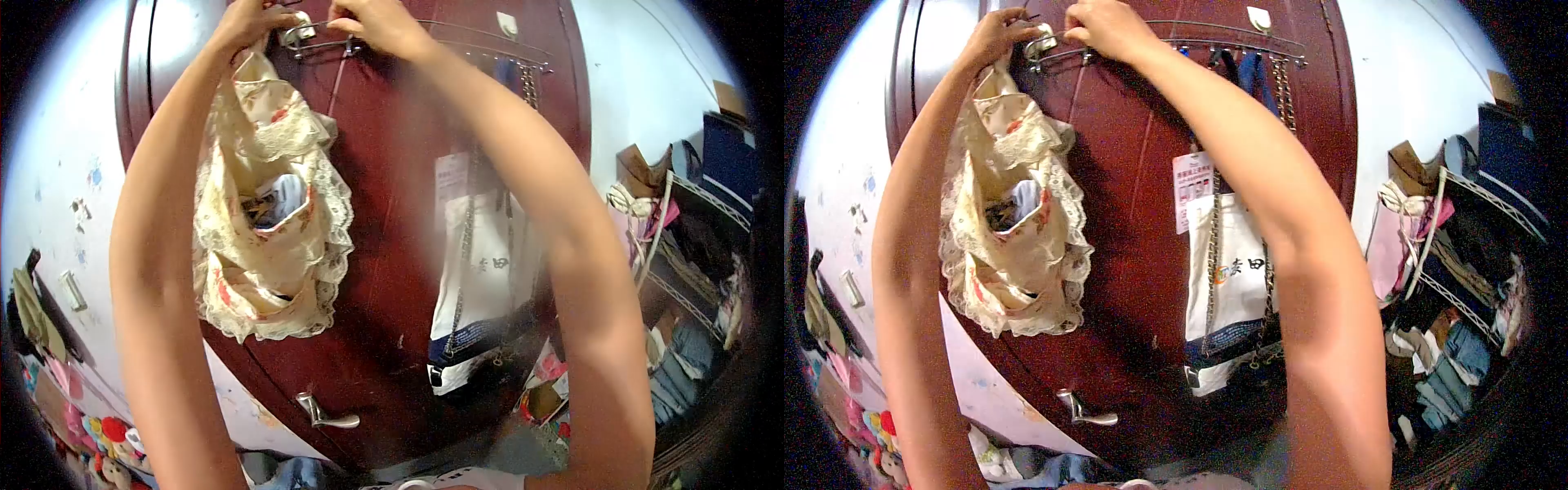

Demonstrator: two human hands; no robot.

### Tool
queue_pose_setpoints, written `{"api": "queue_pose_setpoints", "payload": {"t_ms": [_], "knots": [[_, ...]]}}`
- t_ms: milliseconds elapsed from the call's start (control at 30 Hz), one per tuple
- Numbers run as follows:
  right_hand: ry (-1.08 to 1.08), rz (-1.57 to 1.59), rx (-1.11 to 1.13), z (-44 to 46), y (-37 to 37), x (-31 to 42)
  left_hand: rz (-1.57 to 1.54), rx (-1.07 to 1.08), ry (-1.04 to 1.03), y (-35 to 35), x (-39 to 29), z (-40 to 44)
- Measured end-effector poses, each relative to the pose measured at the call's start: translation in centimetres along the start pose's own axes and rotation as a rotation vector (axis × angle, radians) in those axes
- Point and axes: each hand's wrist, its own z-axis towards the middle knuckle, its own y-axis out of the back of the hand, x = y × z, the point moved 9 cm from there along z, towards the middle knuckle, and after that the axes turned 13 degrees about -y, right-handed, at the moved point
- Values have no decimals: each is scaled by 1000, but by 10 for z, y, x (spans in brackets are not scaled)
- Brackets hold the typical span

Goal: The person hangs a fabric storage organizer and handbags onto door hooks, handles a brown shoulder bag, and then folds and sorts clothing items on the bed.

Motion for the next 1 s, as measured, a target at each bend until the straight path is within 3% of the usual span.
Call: {"api": "queue_pose_setpoints", "payload": {"t_ms": [267, 333, 500, 533, 600, 633, 667, 733, 867, 933, 1000], "knots": [[88, 72, -129, -2, -2, 1, -91, -48, 19, -3, 6, -3], [84, 8, 34, 1, -14, 3, -100, -71, 26, 3, -6, -8], [85, -51, 86, 3, -21, 6, -169, -114, 91, 12, -13, -16], [85, -51, 98, 4, -22, 6, -341, -120, 47, 4, -3, -14], [81, -58, 117, 5, -21, 7, -316, -270, 131, 4, 23, -12], [69, -74, 135, 6, -23, 8, -499, -355, 142, 9, 8, -20], [54, -93, 153, 6, -25, 7, -520, -303, 325, 12, 2, -30], [86, -60, 112, 4, -21, 11, -872, -514, 195, 2, 37, -26], [116, -68, 100, 4, -22, 7, -562, -338, 357, -1, 79, -43], [122, -68, 95, 3, -24, 6, -357, -219, 103, -2, 47, -40], [114, -60, 87, 2, -23, 3, -236, -145, 184, -1, 19, -52]]}}
